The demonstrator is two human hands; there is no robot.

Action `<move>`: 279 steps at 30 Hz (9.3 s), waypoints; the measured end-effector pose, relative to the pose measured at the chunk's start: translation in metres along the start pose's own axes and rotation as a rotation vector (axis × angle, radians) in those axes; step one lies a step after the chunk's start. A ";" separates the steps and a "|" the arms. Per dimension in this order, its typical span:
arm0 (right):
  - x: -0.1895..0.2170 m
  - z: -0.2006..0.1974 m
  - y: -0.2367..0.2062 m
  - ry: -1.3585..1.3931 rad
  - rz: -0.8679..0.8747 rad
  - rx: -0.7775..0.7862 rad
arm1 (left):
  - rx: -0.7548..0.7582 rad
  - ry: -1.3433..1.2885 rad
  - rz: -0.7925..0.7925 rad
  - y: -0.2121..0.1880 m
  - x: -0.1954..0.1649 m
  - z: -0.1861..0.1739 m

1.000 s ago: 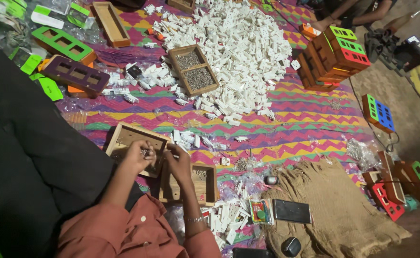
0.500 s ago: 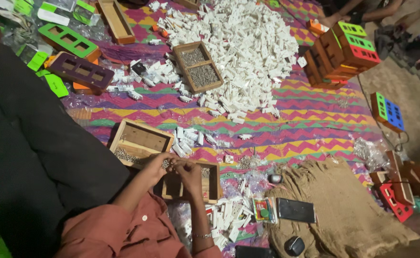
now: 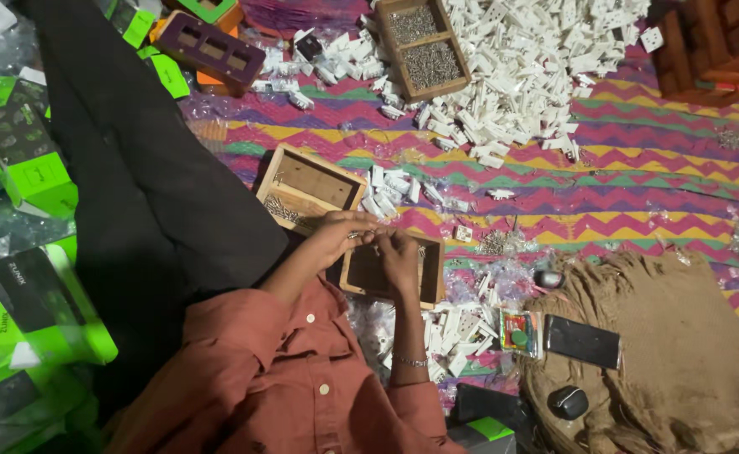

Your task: The person sits on the floor and repeatedly picks small metal pins from a wooden box, inserts them into white plastic electrical components, and places the assembled units into the box. The person continues this repetitive assembly cycle throughout the clip.

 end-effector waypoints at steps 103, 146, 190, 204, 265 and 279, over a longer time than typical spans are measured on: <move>0.022 0.303 0.196 -0.942 -0.408 -0.211 | 0.003 1.327 0.359 0.113 -0.256 -0.247; 0.029 0.367 0.194 -0.724 -0.379 -0.168 | 0.068 0.587 -0.202 0.121 -0.228 -0.323; 0.022 0.418 0.210 -0.463 -0.246 -0.157 | 0.112 0.572 -0.077 0.100 -0.284 -0.377; 0.028 0.433 0.206 -0.758 -0.249 -0.159 | 0.060 1.231 0.216 0.086 -0.319 -0.370; -0.022 0.449 0.378 -0.821 -0.253 -0.215 | -0.066 1.366 0.269 0.277 -0.339 -0.435; -0.045 0.401 0.408 -0.773 -0.221 -0.481 | 0.030 0.960 0.078 0.308 -0.332 -0.441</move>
Point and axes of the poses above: each hand's wrist, its own y-axis towards the middle knuckle, its own z-axis out of the palm, x = y × z, the point moved 6 cm from there along y, towards the middle knuckle, and after that the axes turned 4 degrees about z, right-handed, at the moved point
